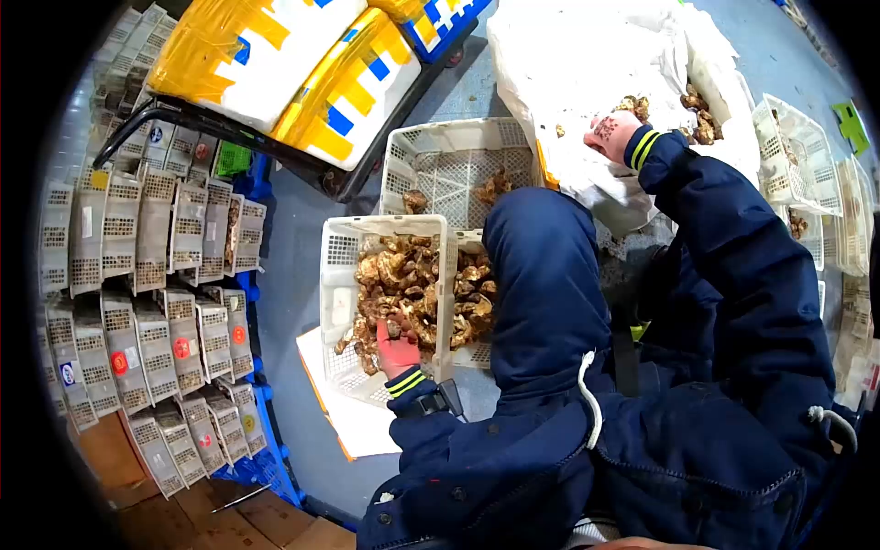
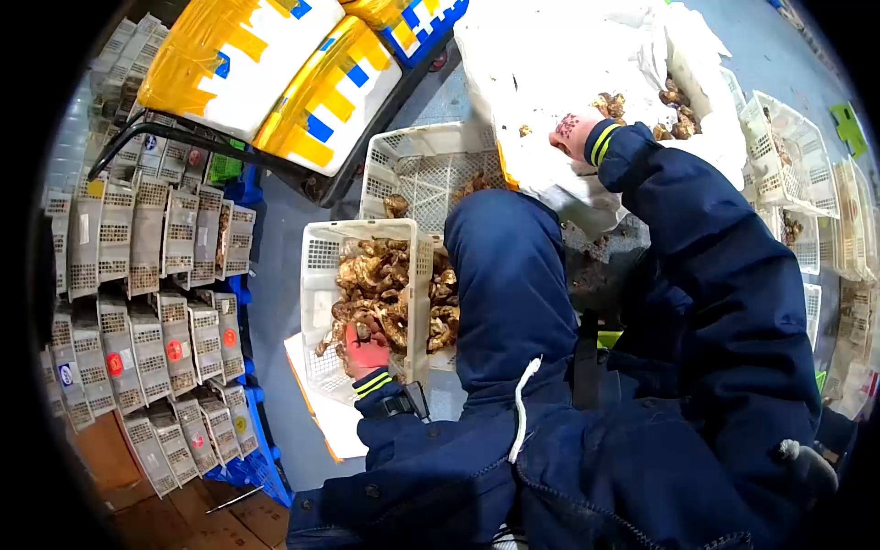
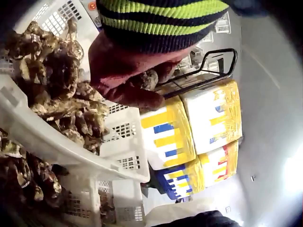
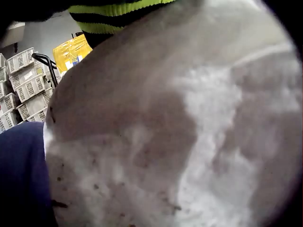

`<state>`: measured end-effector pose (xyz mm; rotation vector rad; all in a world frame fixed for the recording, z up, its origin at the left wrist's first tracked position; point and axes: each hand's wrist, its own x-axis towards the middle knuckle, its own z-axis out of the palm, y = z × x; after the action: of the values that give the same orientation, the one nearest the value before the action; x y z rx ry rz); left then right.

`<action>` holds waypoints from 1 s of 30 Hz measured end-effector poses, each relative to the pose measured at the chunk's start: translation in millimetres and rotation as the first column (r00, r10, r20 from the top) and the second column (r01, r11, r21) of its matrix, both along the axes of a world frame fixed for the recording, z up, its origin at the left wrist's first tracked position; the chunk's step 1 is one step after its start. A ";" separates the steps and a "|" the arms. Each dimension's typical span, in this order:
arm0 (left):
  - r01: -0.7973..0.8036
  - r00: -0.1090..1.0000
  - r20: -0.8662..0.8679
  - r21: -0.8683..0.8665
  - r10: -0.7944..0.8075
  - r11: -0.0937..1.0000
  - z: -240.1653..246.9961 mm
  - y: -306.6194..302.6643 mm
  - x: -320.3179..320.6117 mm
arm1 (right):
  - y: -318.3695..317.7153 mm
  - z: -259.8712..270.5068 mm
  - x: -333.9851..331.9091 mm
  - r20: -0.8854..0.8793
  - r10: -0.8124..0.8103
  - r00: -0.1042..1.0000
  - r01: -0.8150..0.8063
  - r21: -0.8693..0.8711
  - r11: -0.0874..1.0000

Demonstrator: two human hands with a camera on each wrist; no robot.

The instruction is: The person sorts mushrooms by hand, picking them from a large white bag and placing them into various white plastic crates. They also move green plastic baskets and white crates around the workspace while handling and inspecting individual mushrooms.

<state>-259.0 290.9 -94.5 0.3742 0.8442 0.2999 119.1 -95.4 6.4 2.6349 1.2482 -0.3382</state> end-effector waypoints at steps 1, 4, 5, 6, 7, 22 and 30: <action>-0.025 0.999 -0.023 0.042 0.026 0.999 -10.3 5.2 -5.7 | 2.6 2.4 -2.3 0.028 -0.029 0.999 0.032 -0.079 0.996; 0.140 0.989 -0.124 0.616 -0.079 0.775 -71.8 41.1 -33.8 | -12.9 -12.6 6.3 0.054 -0.198 0.979 0.179 0.241 0.954; 0.362 0.930 -0.363 0.932 0.064 0.016 -80.8 38.4 -28.2 | -21.0 -13.1 11.1 -0.021 -0.329 0.944 0.306 0.430 0.849; 0.225 0.942 -0.307 0.877 0.134 0.425 -35.5 17.2 -2.6 | -25.8 5.5 3.6 -0.163 -0.419 0.893 0.417 0.649 0.637; 0.037 0.933 -0.293 0.656 0.209 0.753 31.9 -11.5 23.3 | -39.4 8.2 2.9 -0.271 -0.446 0.853 0.467 0.779 0.418; 0.663 0.433 0.617 0.277 -0.657 0.696 182.7 -310.8 226.1 | -55.5 116.7 -167.7 -0.069 -0.278 0.958 0.103 0.989 0.108; 0.602 0.542 0.255 0.547 -0.801 0.582 169.0 -325.1 213.4 | -104.8 72.2 -164.3 -0.628 -0.164 0.761 0.534 0.750 -0.391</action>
<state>-45.5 -34.2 74.5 0.9654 0.0546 -0.2369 -45.2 -200.2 78.7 4.6635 0.2654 0.8369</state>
